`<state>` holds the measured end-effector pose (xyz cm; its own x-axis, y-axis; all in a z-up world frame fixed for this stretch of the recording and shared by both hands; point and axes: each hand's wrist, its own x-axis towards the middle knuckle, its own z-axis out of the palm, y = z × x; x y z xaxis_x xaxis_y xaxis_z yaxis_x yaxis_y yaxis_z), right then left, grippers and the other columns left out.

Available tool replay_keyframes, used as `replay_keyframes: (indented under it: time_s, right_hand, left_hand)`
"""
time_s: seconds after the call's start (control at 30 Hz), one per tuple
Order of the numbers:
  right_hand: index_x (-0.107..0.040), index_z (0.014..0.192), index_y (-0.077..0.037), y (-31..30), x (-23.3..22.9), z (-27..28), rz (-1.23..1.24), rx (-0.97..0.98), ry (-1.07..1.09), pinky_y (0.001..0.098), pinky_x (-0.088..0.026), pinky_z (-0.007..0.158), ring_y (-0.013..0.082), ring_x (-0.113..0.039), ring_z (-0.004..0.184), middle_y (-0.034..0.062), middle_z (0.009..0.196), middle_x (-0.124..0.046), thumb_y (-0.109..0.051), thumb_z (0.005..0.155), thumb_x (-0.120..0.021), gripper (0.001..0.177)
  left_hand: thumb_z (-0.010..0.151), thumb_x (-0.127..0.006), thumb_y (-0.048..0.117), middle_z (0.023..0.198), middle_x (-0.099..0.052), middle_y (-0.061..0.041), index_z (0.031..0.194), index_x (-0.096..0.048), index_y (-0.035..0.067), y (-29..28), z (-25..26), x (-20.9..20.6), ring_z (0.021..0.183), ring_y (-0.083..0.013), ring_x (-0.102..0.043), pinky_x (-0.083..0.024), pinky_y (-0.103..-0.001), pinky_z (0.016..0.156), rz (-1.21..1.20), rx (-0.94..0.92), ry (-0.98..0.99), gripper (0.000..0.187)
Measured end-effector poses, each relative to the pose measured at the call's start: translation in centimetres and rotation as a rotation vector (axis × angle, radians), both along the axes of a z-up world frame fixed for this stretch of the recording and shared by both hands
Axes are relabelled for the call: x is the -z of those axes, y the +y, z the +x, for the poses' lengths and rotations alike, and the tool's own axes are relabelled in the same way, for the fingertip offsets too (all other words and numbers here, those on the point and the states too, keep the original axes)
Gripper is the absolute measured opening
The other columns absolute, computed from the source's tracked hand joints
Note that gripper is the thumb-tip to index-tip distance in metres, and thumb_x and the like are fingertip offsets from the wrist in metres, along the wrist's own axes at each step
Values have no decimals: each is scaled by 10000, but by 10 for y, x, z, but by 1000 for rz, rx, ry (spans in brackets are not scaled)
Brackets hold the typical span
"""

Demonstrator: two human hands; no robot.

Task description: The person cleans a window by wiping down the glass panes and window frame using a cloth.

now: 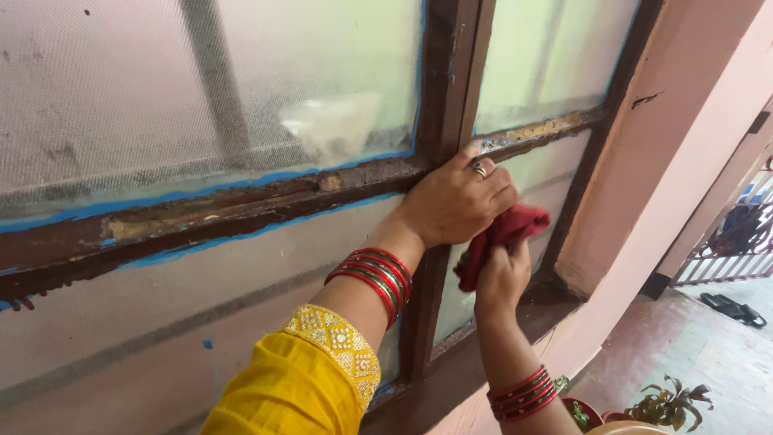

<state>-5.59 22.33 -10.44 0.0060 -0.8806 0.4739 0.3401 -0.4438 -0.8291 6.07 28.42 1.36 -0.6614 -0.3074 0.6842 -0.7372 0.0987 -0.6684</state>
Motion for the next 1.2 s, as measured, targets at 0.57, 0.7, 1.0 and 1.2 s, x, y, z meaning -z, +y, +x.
replay_keyframes:
  time_s: [0.57,0.7,1.0,1.2]
  right_hand:
    - [-555,1414,-76,39,90,22,-292,243,483,471,-417,1071,430,-518,1282,221,1395,-538,-46,897,-486,522]
    - [-572,1373,-53,44,-5,29,-504,281,216,468,-424,1108,407,-555,1287,203,1341,-592,2,898,-437,497]
    - [-622,1364,-60,54,-100,49,-710,388,225,483,-414,1146,408,-533,1345,200,1409,-596,-80,994,-545,378]
    - [-573,1435,-48,44,-35,48,-738,442,304,549,-331,1183,471,-453,1377,250,1459,-544,-123,975,-551,467]
  left_hand:
    - [1006,-634,304,1650,-339,-97,1534,-462,162,78,8,-40,1491,-329,-387,-311,-640,1209,-160,-227,384,573]
    - [983,-623,362,1668,-300,-108,1583,-395,135,85,10,-38,1533,-339,-320,-252,-638,1240,-122,-300,442,681]
    - [1025,-577,322,1629,-399,-133,1570,-431,117,108,23,-36,1530,-337,-342,-212,-648,1247,-151,-362,412,601]
    - [1032,-567,328,1637,-407,-115,1583,-410,143,110,23,-31,1536,-336,-351,-205,-631,1272,-146,-367,430,602]
